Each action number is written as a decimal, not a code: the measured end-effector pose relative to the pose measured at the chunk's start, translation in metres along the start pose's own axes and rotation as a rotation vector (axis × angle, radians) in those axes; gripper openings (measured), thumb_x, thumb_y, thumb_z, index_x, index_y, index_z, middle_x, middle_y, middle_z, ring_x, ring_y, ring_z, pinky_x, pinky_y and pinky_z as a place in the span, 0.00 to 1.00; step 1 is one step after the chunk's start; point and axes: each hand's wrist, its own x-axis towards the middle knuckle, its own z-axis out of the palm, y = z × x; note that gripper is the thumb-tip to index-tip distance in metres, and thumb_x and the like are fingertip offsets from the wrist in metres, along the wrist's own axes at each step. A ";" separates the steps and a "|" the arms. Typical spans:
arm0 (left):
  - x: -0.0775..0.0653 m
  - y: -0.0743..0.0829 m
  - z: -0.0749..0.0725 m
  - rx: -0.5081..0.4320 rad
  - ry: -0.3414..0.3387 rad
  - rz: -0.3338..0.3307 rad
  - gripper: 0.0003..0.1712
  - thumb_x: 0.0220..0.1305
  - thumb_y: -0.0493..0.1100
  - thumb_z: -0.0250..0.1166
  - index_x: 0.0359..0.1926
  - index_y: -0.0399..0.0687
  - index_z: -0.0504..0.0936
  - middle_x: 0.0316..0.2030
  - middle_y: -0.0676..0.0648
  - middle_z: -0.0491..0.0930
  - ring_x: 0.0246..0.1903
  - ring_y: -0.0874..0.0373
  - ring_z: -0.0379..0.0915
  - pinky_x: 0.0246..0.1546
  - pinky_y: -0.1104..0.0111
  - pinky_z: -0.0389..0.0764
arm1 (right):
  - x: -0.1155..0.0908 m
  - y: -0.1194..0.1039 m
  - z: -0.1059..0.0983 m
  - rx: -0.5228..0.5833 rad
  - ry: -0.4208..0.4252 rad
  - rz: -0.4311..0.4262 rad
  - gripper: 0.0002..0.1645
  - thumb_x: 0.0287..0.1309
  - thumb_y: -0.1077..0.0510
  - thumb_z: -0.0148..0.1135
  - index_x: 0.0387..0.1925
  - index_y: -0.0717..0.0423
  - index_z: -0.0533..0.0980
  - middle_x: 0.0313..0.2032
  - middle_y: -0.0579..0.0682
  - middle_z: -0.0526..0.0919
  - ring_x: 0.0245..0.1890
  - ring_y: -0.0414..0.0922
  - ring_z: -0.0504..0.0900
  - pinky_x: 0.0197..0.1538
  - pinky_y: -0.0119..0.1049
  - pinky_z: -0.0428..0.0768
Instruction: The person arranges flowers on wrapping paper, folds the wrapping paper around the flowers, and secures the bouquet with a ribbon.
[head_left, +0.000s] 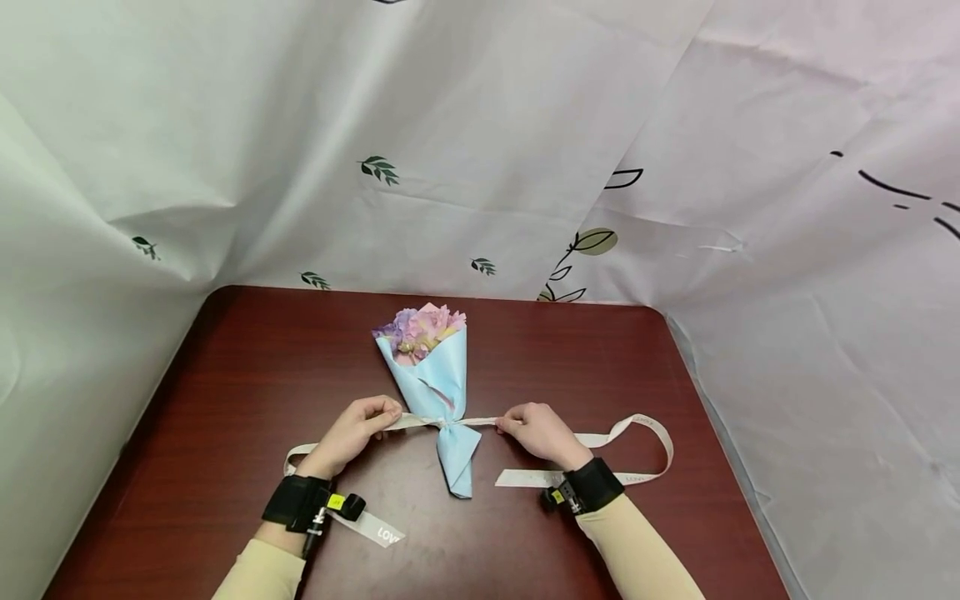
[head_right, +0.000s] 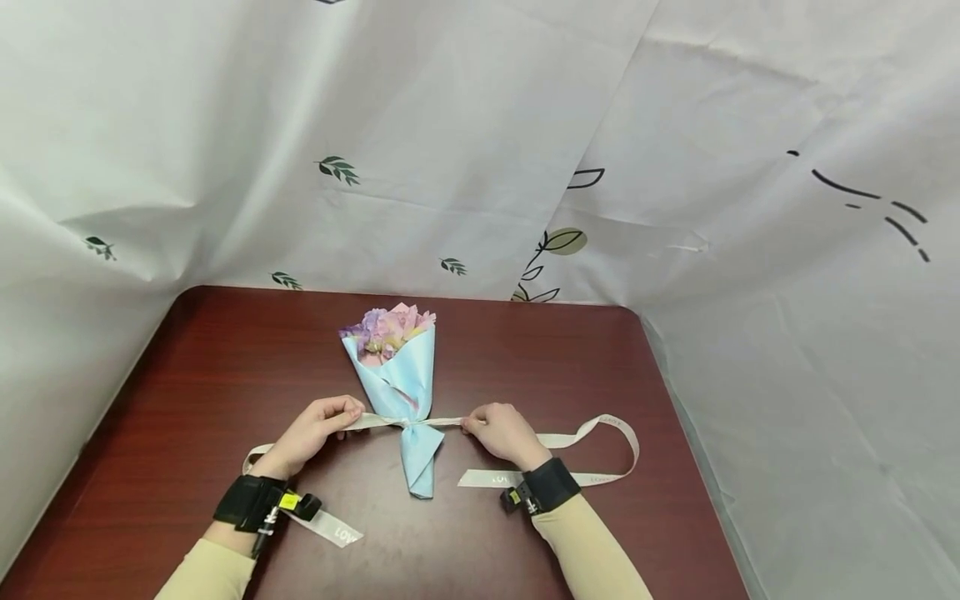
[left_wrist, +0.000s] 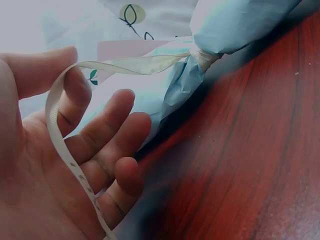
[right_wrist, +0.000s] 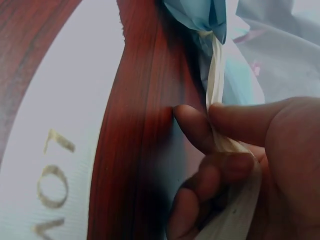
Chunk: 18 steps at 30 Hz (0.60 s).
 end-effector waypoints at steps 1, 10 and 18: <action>0.000 0.000 0.000 0.000 0.007 0.005 0.13 0.74 0.42 0.60 0.33 0.38 0.81 0.38 0.46 0.80 0.33 0.52 0.72 0.30 0.66 0.73 | -0.001 0.001 0.000 0.007 -0.005 -0.004 0.15 0.72 0.44 0.58 0.31 0.39 0.85 0.26 0.36 0.80 0.26 0.38 0.72 0.35 0.36 0.69; -0.004 0.005 -0.004 -0.112 -0.022 0.115 0.17 0.78 0.40 0.53 0.41 0.30 0.83 0.53 0.33 0.77 0.46 0.60 0.73 0.43 0.68 0.73 | -0.006 0.010 -0.006 0.090 -0.010 0.009 0.22 0.71 0.33 0.53 0.40 0.39 0.86 0.32 0.39 0.83 0.31 0.39 0.75 0.39 0.38 0.71; -0.001 0.012 0.001 -0.291 -0.140 0.195 0.21 0.81 0.40 0.45 0.40 0.23 0.74 0.62 0.27 0.73 0.64 0.45 0.69 0.61 0.64 0.70 | -0.011 0.007 -0.012 0.134 -0.017 0.040 0.21 0.77 0.45 0.46 0.41 0.45 0.84 0.33 0.43 0.82 0.34 0.40 0.76 0.43 0.39 0.71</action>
